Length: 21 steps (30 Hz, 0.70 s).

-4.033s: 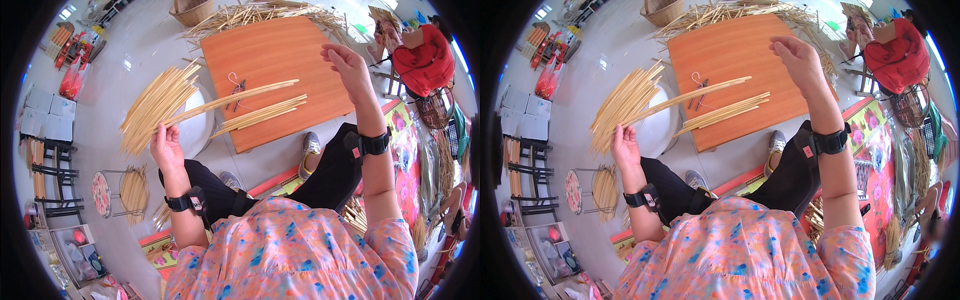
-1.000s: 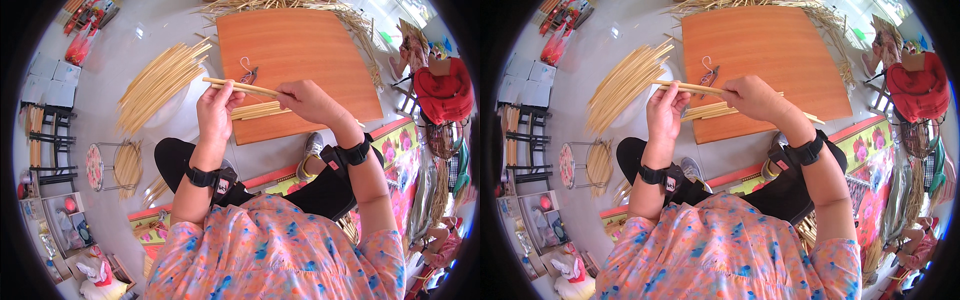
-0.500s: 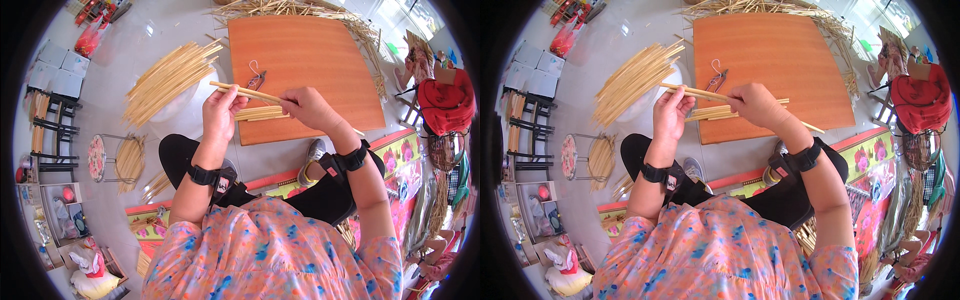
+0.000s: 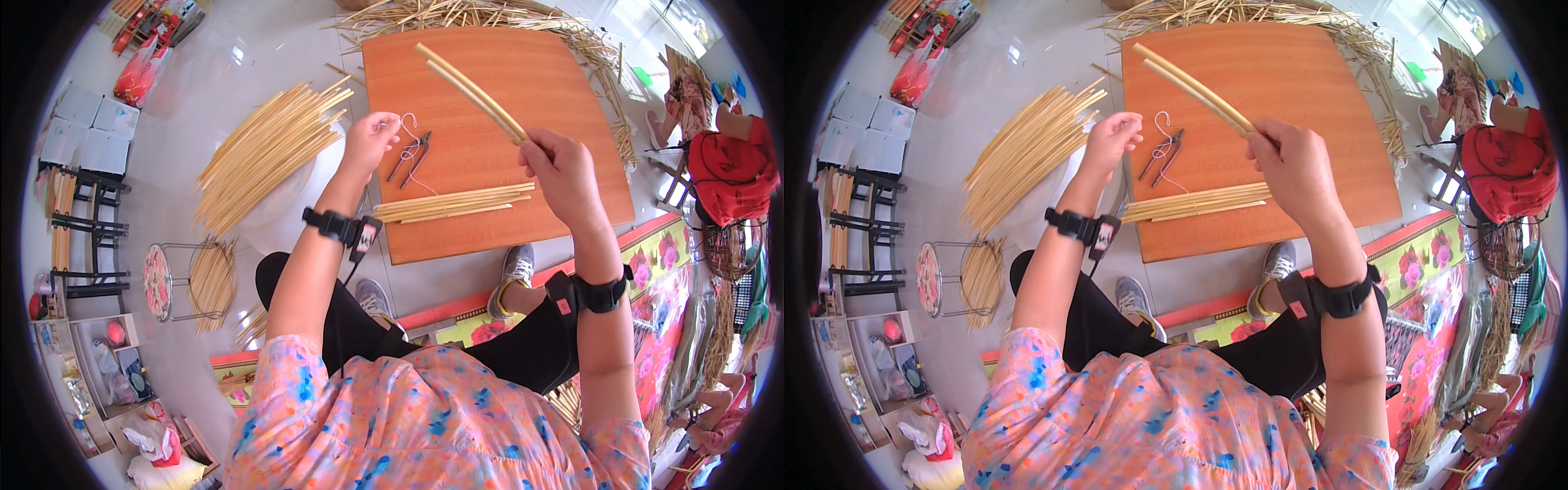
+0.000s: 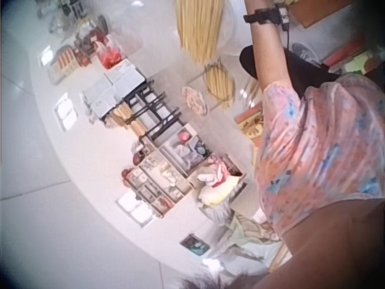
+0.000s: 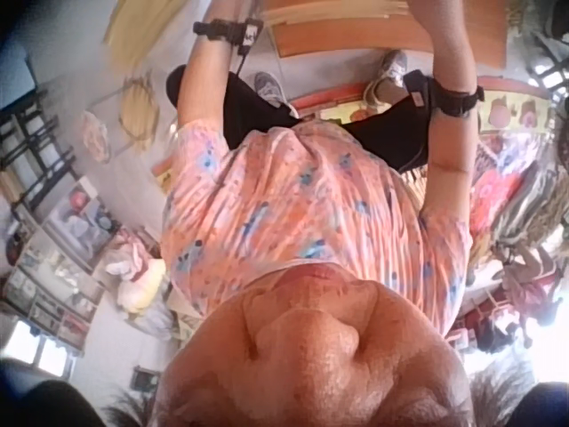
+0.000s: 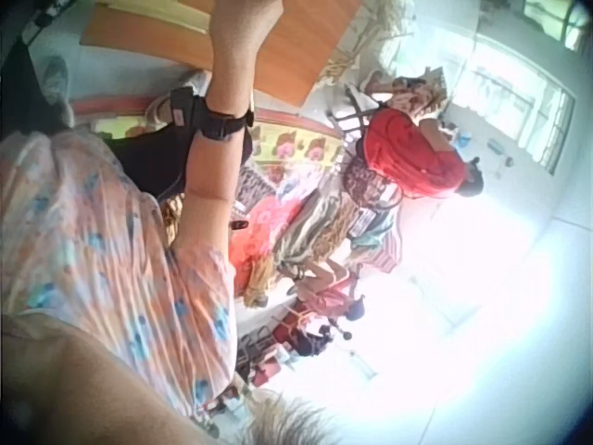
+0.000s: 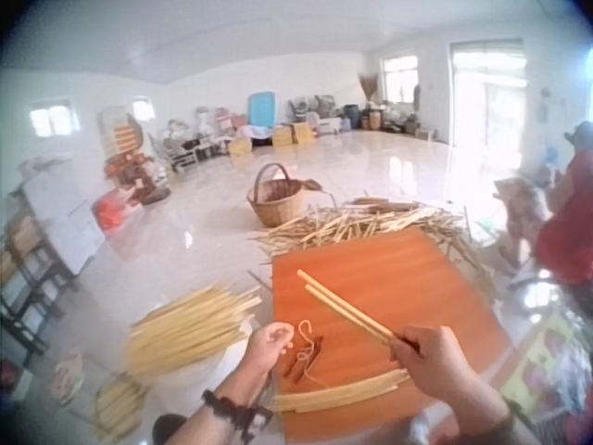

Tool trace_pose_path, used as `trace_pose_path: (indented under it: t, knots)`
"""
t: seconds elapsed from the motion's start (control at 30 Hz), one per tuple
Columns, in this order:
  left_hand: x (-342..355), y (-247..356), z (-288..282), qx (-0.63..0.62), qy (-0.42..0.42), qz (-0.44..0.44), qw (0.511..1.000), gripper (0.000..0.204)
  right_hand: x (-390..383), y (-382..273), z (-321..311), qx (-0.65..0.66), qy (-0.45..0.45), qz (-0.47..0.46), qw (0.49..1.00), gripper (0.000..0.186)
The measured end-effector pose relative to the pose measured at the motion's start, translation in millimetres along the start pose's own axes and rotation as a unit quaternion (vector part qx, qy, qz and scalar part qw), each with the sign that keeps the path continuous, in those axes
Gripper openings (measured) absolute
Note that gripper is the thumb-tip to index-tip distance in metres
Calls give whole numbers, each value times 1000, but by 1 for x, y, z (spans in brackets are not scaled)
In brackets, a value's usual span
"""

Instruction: The person assembles long thin sticks by tying them together with thread. The person takes two sticks, aligns them, wraps thread around them multiple times, and then uses a tool to cut the thread.

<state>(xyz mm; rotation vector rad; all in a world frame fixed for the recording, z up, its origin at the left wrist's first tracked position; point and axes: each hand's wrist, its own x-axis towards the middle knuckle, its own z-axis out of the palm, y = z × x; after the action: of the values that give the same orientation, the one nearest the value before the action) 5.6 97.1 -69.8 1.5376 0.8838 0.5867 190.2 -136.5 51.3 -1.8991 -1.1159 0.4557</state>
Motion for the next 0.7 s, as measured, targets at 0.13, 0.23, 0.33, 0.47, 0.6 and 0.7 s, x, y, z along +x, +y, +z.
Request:
trace_pose_path:
  t: [0.13, 0.23, 0.33, 0.47, 0.6, 0.7]
  knots:
    - [65, -44, 19, 389, -27, 164, 906, 7, 0, -4, -12, -69, 22, 20, 997, 11]
    - [100, -69, 34, 479, -40, 200, 854, 3, 1, -5, -12, -76, 50, 2, 996, 10]
    - [121, -82, 42, 522, -49, 213, 824, 3, 3, -7, -12, -66, 78, -5, 995, 9]
    - [132, -87, 49, 617, -108, 226, 746, 9, 3, -13, -18, -63, 84, 16, 994, 10]
    - [134, -85, 51, 654, -135, 229, 708, 12, 4, -15, -18, -66, 87, -18, 994, 8]
    - [136, -77, 53, 638, -132, 156, 743, 15, 5, -12, -18, -74, 90, -17, 993, 9]
